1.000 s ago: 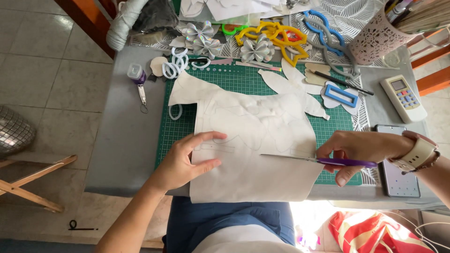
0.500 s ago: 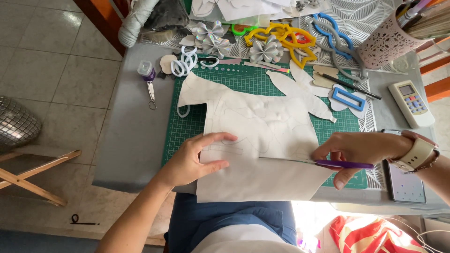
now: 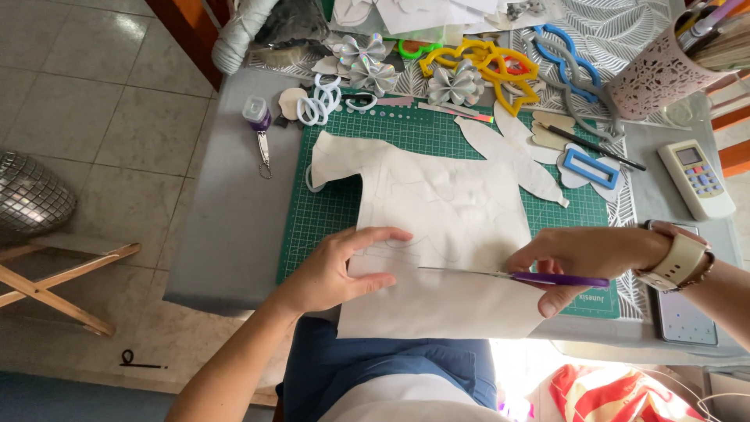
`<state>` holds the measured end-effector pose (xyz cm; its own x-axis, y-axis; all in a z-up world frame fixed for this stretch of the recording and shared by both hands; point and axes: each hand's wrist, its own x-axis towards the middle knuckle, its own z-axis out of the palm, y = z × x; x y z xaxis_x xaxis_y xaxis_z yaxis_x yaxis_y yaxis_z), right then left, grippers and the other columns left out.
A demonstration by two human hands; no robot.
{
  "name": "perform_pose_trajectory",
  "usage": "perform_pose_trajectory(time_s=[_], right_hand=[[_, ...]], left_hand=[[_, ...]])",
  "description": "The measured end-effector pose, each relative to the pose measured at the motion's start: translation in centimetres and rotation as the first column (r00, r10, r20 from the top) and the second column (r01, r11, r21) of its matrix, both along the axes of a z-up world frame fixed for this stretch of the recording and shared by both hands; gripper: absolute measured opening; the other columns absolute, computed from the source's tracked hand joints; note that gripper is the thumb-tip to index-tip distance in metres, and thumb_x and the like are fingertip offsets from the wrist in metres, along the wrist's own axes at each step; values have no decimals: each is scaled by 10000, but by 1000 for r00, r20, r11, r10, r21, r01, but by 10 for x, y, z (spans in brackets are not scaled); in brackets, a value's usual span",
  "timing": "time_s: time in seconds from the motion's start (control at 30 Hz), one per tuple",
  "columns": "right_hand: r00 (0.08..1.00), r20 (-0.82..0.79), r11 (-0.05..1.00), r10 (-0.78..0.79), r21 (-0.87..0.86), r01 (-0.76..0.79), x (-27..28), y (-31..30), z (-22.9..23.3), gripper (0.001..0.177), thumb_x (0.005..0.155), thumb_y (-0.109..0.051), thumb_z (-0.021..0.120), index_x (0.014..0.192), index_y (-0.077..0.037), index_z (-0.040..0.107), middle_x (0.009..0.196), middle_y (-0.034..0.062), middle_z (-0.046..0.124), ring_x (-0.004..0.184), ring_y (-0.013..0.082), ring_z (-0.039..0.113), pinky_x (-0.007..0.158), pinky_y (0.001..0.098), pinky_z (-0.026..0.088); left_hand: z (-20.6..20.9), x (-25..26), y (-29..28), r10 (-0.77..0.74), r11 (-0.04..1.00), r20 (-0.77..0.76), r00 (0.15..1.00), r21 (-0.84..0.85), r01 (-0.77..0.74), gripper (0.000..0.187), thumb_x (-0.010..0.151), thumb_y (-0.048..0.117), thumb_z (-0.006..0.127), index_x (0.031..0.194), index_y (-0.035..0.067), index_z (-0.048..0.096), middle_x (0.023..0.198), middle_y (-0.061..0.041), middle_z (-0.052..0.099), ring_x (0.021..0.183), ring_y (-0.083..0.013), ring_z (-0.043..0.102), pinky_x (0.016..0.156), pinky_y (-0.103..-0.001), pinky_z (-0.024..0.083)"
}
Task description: Tracing a template onto a sheet of paper and cutting it out with scissors
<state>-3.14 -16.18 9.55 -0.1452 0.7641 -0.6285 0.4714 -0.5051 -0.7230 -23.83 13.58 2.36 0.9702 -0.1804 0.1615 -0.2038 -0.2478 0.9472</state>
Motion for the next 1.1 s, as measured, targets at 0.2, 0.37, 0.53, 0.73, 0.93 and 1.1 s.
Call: perform_pose_trajectory(time_s=[0.2, 0.37, 0.53, 0.73, 0.93, 1.1], right_hand=[[997, 78, 997, 19, 76, -25, -3, -1, -9, 611, 694, -757, 744, 884, -176, 741, 682, -41, 749, 575, 107, 681, 503, 255, 530], [1000, 3, 993, -26, 115, 26, -3, -4, -4, 580, 722, -704, 773, 847, -138, 750, 634, -15, 717, 519, 114, 625, 445, 254, 478], [999, 29, 995, -18, 99, 15, -7, 2, -2, 591, 700, -720, 769, 841, -146, 756, 641, -26, 715, 530, 108, 609, 466, 260, 473], [978, 201, 994, 63, 73, -79, -12, 7, -9, 557, 750, -746, 732, 879, -208, 665, 701, -24, 669, 615, 142, 634, 562, 295, 498], [989, 145, 993, 3, 115, -20, -15, 13, -6, 477, 762, -642, 797, 872, -180, 752, 641, -35, 735, 529, 104, 661, 478, 255, 505], [991, 125, 992, 54, 104, -67, -25, 27, -4, 606, 724, -771, 706, 870, -184, 681, 726, -18, 678, 626, 134, 643, 558, 280, 491]], left_hand=[[5, 2, -3, -31, 999, 70, 997, 11, 30, 525, 891, 133, 793, 1377, 141, 595, 1393, -27, 669, 1307, -180, 639, 1135, -308, 468], [13, -2, 9, -32, 999, -17, 999, 25, 32, 544, 868, 157, 816, 1362, 180, 589, 1289, -21, 607, 1146, -154, 607, 977, -273, 524], [16, -7, 10, 35, 999, -94, 995, 3, -35, 511, 834, 147, 842, 1306, 206, 656, 1241, 27, 627, 968, -84, 643, 751, -220, 648], [17, -7, 6, 19, 1000, -128, 992, -9, -21, 503, 850, 114, 823, 1314, 194, 646, 1257, 34, 630, 840, -63, 625, 709, -209, 637], [14, -10, 8, 62, 998, -130, 990, 30, -59, 604, 815, 127, 849, 1362, 226, 610, 1410, 2, 634, 687, -39, 573, 573, -167, 570], [14, -9, 2, 4, 999, -63, 998, 38, -1, 607, 824, 114, 858, 1364, 221, 600, 1387, 11, 643, 569, -49, 413, 513, -175, 459]])
